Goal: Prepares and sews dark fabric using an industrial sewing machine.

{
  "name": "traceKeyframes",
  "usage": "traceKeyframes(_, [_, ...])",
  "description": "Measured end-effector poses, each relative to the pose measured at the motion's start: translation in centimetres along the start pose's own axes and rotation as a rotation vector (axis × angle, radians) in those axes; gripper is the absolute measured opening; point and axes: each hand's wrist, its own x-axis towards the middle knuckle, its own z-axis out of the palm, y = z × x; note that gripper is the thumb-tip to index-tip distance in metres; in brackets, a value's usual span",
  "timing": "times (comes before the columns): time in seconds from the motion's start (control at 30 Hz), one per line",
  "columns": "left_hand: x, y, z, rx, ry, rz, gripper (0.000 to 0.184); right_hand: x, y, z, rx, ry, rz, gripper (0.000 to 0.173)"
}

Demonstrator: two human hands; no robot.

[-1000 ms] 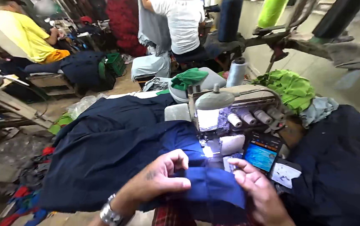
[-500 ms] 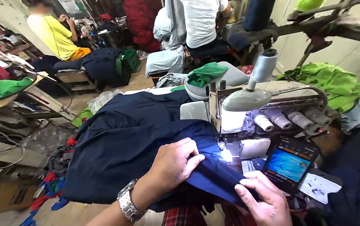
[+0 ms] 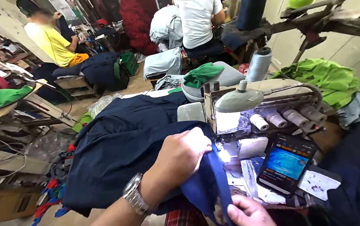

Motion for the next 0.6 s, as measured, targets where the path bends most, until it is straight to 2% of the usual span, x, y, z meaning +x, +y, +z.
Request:
traceKeyframes(0.07, [0.6,-0.5,1.5,-0.056,0.005,-0.066,0.019,0.7,0.9,1.7,0.123,0.071,0.032,0.012])
traceKeyframes(0.13, [0.7,-0.9,2.8,-0.109,0.002,-0.142,0.017,1.8,1.4,2.2,0.13,0.142,-0.004,0.021])
traceKeyframes(0.33, [0.4,-1.5,3.8,-0.182,-0.016,-0.206,0.014,3.7,2.4,2.2,-0.133,0.369,-0.05,0.047])
traceKeyframes(0.37, [0.4,-1.5,3.8,-0.184,-0.016,-0.213,0.015,4.0,2.7,1.8,-0.17,0.372,-0.07,0.041])
traceKeyframes(0.43, [0.4,-1.4,3.8,-0.179,-0.022,-0.236,0.014,4.1,2.9,1.0,-0.255,0.36,-0.091,0.017])
traceKeyframes(0.5, [0.4,-1.3,3.8,-0.182,-0.029,-0.259,0.014,3.3,2.6,0.5,-0.309,0.341,-0.099,0.009])
traceKeyframes(0.6, [0.4,-1.3,3.6,-0.228,-0.035,-0.288,0.01,2.3,2.5,0.0,-0.307,0.342,-0.137,0.006])
